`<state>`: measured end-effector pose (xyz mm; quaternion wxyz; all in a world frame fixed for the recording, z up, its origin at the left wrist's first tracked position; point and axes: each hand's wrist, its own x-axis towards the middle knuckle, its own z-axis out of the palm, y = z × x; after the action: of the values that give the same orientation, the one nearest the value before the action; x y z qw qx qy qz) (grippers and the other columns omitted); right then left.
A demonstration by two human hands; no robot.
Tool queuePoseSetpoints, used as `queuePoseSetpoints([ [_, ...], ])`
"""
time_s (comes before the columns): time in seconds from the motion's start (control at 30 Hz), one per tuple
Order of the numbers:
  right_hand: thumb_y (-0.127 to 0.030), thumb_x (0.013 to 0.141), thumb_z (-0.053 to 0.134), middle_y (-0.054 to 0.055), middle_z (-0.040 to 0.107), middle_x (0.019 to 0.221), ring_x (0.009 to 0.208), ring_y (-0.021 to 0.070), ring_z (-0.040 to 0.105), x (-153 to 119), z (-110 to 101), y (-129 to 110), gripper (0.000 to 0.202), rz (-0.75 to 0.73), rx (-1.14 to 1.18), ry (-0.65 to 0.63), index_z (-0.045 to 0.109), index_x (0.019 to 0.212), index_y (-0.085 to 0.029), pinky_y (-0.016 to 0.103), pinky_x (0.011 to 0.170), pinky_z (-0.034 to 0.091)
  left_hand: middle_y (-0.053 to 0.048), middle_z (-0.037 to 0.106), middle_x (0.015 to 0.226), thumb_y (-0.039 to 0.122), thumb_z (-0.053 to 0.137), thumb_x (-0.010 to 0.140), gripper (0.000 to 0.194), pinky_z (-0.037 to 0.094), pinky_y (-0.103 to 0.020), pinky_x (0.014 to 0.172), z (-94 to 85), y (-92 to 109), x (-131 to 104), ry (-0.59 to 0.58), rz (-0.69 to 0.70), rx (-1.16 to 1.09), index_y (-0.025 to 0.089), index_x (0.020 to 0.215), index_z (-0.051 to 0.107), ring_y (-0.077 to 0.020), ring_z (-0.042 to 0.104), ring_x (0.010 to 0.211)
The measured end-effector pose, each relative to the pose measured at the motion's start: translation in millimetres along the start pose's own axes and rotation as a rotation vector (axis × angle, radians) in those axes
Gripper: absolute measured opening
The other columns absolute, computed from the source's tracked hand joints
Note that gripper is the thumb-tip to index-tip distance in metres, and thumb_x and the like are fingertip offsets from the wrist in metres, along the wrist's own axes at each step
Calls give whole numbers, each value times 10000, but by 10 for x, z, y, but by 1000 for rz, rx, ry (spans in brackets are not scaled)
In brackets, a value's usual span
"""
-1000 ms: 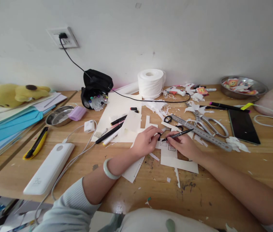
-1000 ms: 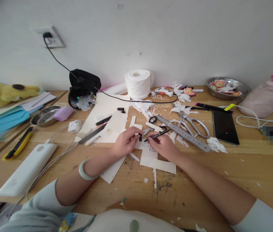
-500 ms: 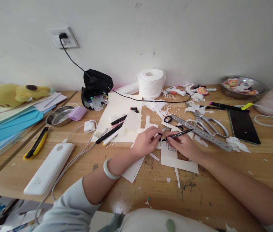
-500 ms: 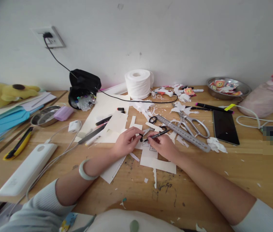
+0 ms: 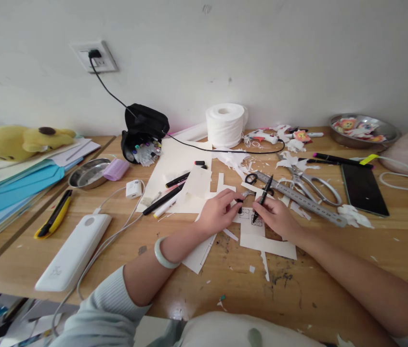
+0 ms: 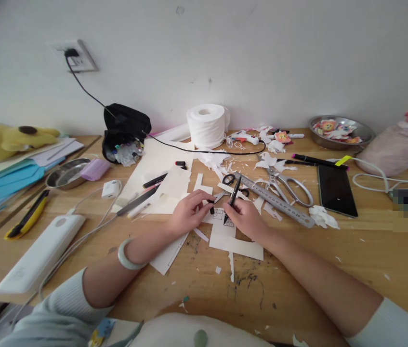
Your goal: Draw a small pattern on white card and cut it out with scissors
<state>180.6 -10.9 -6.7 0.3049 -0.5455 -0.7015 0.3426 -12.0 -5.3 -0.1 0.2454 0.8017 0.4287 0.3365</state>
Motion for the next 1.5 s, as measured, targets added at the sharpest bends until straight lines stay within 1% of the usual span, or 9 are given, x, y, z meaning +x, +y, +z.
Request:
queuePoseSetpoints([
  [0.2, -536, 817, 416, -38, 333, 499, 488, 106, 330, 11, -7, -17, 446, -33, -57, -25, 322, 530, -207, 244, 455, 253, -29, 605, 909, 253, 479, 864, 191, 447, -221, 606, -3, 8, 1, 1, -4, 3, 205, 998, 607, -86, 508, 595],
  [0.3, -544, 829, 398, -42, 313, 487, 475, 101, 317, 5, -15, -25, 466, -33, -108, -41, 299, 524, -206, 245, 454, 241, -27, 601, 903, 252, 472, 866, 193, 445, -222, 602, -13, 17, 2, -6, -16, 2, 206, 1001, 602, -87, 508, 587],
  [0.4, -535, 845, 385, -42, 329, 469, 463, 100, 328, -3, -33, -45, 470, -40, -199, -41, 306, 524, -202, 249, 456, 236, -27, 597, 897, 238, 466, 864, 195, 441, -223, 602, -20, 23, 1, -12, -19, -1, 199, 1003, 597, -87, 505, 587],
  [0.5, -510, 855, 391, -34, 379, 460, 461, 104, 368, -6, -50, -70, 456, -47, -284, -35, 337, 526, -198, 253, 461, 239, -26, 592, 889, 231, 465, 861, 194, 439, -222, 601, -22, 33, 2, -18, -22, -1, 197, 1001, 595, -87, 506, 589],
  [0.63, -500, 853, 403, -26, 416, 461, 452, 108, 388, -8, -55, -94, 441, -25, -347, -29, 377, 534, -197, 255, 452, 235, -24, 593, 886, 234, 469, 857, 197, 439, -222, 596, -23, 45, 5, -24, -39, -1, 200, 1007, 593, -85, 507, 580],
  [0.8, -490, 854, 383, -10, 433, 450, 450, 113, 382, -11, -67, -127, 460, -28, -360, -44, 379, 498, -198, 259, 463, 248, -21, 596, 886, 241, 480, 850, 199, 441, -220, 587, -26, 47, 4, -29, -51, -5, 205, 1011, 590, -84, 508, 580],
  [1.03, -490, 853, 391, -13, 396, 428, 431, 104, 349, -15, -81, -178, 494, 13, -394, -88, 359, 463, -188, 265, 468, 215, -15, 599, 875, 243, 492, 842, 204, 433, -218, 573, -21, 48, 7, -38, -56, 0, 207, 1018, 589, -82, 508, 569],
  [1.17, -467, 868, 374, -8, 410, 435, 441, 105, 351, -20, -78, -193, 502, 12, -414, -109, 365, 453, -184, 263, 472, 214, -19, 597, 870, 246, 491, 845, 203, 428, -218, 565, -23, 49, 8, -42, -54, -10, 197, 1016, 590, -82, 503, 566],
  [1.5, -374, 866, 395, 7, 465, 458, 446, 107, 376, -22, -47, -150, 449, -47, -479, -79, 385, 458, -186, 261, 478, 220, -23, 596, 882, 258, 475, 854, 209, 439, -218, 570, -23, 38, 1, -57, -46, 9, 204, 1024, 584, -81, 510, 568],
])
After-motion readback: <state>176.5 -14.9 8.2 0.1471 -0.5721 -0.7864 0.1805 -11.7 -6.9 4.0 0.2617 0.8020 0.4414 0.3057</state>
